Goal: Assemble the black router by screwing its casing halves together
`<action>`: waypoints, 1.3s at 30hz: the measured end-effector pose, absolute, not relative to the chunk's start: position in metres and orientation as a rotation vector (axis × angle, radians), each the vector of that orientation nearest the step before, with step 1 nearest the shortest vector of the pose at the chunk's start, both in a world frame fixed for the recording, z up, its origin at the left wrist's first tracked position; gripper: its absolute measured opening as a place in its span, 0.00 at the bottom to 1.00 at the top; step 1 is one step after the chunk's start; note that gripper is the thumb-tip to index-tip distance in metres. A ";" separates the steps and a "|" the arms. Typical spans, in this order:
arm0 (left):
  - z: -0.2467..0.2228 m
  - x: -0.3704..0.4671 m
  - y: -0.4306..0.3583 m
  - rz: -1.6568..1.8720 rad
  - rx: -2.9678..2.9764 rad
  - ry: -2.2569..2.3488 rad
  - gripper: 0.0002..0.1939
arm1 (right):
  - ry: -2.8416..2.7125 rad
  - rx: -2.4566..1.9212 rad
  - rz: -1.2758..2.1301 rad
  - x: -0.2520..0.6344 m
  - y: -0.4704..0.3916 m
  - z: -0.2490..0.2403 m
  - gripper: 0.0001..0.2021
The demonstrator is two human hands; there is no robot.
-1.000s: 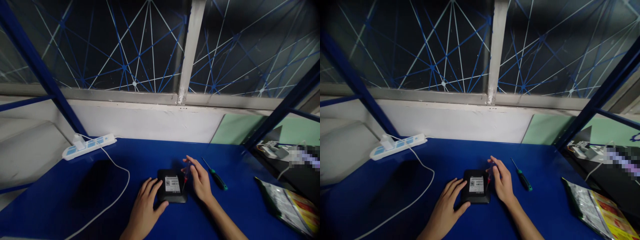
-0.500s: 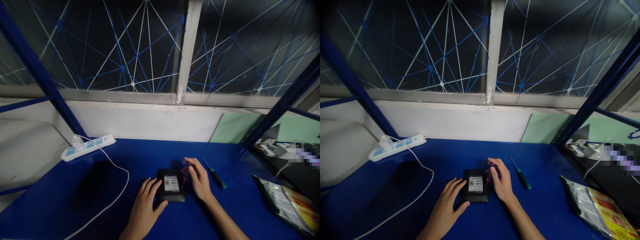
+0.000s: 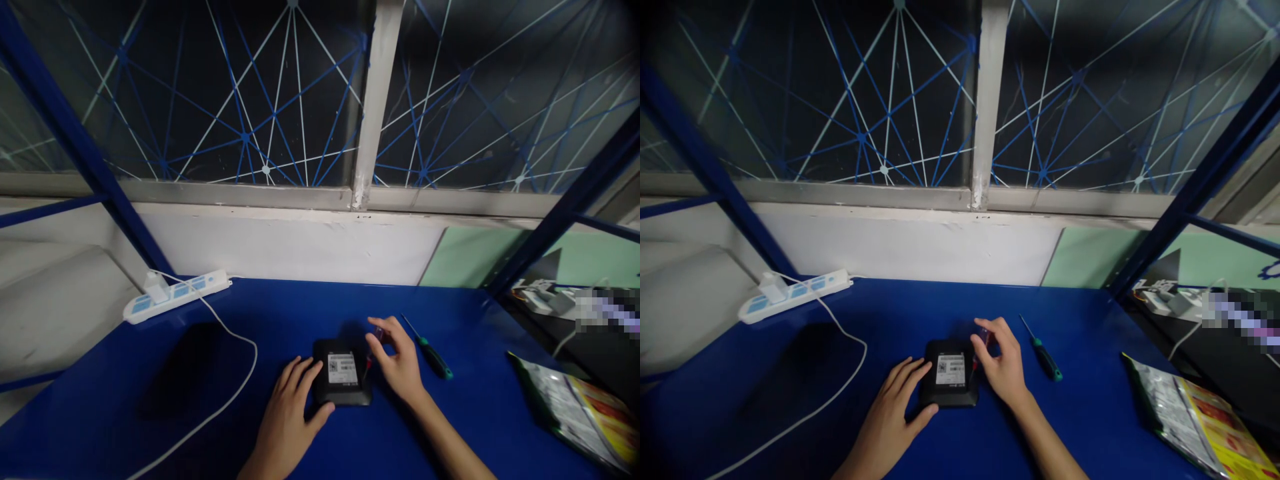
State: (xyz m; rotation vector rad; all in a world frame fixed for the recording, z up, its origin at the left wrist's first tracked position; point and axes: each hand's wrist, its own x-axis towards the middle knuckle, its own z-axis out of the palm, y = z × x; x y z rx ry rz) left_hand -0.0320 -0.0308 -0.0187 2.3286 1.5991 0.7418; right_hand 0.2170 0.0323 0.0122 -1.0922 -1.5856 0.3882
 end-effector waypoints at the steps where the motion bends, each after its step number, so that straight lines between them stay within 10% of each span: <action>1: -0.019 -0.032 -0.031 0.742 2.329 1.601 0.28 | -1.590 -1.080 0.407 0.218 0.032 0.012 0.12; 39: -0.002 -0.030 -0.035 0.600 2.415 1.457 0.33 | -1.193 -1.015 0.987 0.199 0.028 0.010 0.24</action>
